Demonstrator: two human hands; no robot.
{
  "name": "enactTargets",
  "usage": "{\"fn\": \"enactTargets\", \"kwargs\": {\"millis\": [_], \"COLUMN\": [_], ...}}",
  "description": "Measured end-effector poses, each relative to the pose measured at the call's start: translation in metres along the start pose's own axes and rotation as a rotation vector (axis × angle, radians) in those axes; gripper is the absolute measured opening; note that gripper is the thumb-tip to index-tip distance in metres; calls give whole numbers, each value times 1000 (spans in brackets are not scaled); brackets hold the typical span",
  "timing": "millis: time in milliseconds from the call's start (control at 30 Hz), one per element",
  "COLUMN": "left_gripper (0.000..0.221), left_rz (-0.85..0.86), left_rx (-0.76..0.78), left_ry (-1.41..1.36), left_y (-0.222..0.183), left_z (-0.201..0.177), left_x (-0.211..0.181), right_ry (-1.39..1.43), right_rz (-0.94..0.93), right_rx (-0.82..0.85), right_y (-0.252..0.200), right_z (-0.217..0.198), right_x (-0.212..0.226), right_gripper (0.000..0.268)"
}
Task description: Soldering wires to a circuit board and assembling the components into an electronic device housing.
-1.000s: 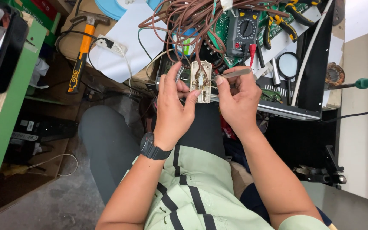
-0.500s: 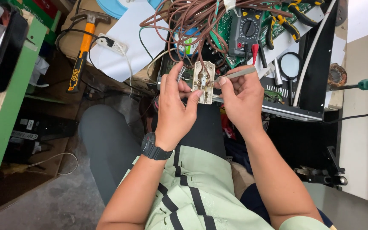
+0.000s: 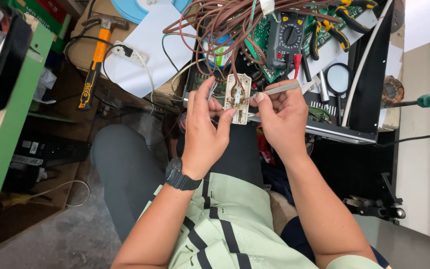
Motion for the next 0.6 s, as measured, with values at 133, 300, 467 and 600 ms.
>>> {"fn": "enactTargets", "kwargs": {"millis": [133,300,467,600], "left_gripper": [74,74,73,75], "left_rz": [-4,-2,-3,-4], "left_rx": [2,2,2,5], "left_ry": [6,-1,-7,-8], "left_y": [0,0,1,0], "left_z": [0,0,0,0], "left_x": [0,1,0,-1], "right_ry": [25,44,86,134], "right_rz": [27,53,101,138], "right_rx": [-8,-7,-25,-31], "right_y": [0,1,3,4], "right_z": [0,0,1,-5], "right_x": [-3,-3,-9,0], "right_gripper": [13,12,12,12]}}
Point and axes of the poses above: each hand's wrist, its own y-axis towards the middle knuckle, its own z-axis out of the palm, x = y × z, the point moved 3 cm from there along y, towards the middle knuckle, and after that the axes turned 1 degree about -y, right-handed, at the moved point
